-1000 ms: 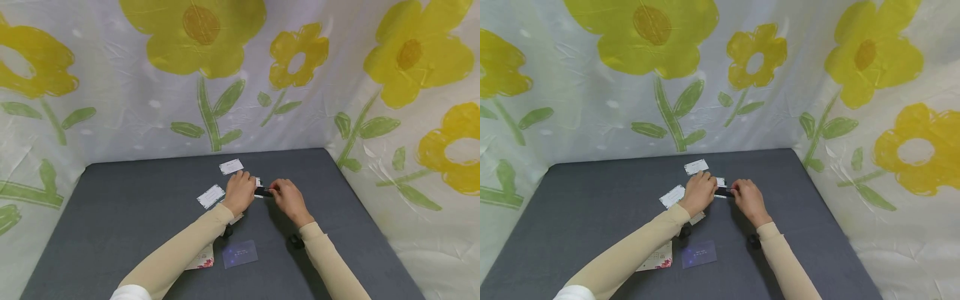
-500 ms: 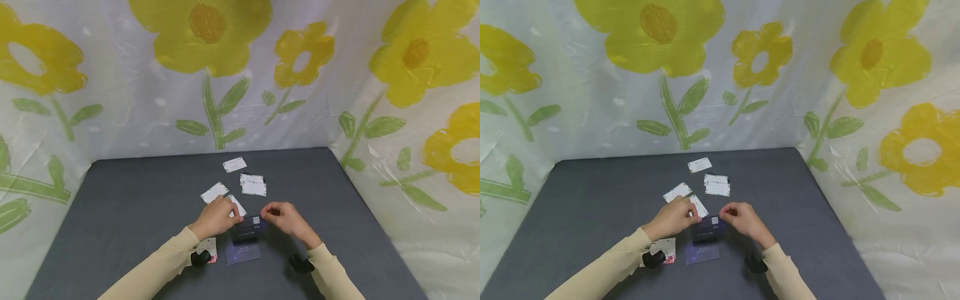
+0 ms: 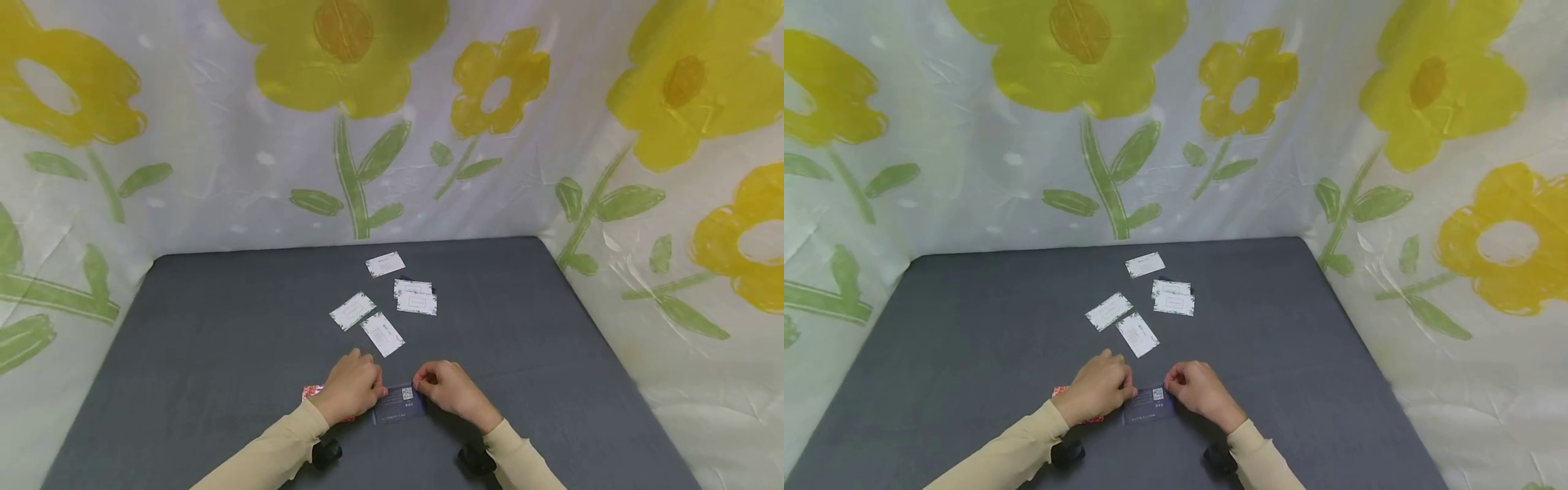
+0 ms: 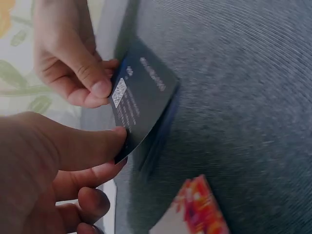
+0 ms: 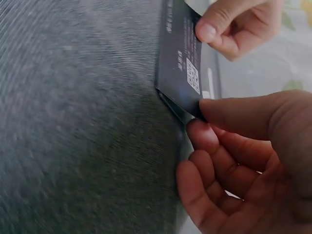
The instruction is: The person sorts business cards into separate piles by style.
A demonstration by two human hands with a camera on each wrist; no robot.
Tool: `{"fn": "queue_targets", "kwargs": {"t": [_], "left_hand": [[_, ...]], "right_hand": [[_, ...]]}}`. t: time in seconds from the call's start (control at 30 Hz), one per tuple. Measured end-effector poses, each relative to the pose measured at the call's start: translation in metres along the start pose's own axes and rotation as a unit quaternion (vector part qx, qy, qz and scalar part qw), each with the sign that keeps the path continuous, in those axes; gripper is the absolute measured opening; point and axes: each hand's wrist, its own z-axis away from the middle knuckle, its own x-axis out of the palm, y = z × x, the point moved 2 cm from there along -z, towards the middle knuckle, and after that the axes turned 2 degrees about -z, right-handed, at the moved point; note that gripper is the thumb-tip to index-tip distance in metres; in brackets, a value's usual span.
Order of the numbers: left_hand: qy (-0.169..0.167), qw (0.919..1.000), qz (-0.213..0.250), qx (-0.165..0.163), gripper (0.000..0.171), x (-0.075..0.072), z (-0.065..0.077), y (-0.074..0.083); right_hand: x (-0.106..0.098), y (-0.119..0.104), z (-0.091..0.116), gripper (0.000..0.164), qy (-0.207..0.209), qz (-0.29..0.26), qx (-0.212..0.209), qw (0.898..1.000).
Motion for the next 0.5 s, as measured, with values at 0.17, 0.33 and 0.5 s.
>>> {"fn": "queue_targets", "kwargs": {"t": [0.17,0.33,0.5], "left_hand": [[0.021,0.9987,-0.046,0.001,0.034,0.010,0.003,0.001],[0.035,0.9969,-0.070,0.003,0.032,0.013,0.004,0.002],[0.034,0.9969,-0.071,-0.005,0.033,0.012,0.005,0.004]], "right_hand": [[0.008,-0.002,0.000,0.009,0.030,0.056,-0.014,0.998],[0.010,-0.005,0.002,0.009,0.053,0.089,-0.030,0.994],[0.012,-0.007,0.003,0.008,0.069,0.109,-0.035,0.991]]}}
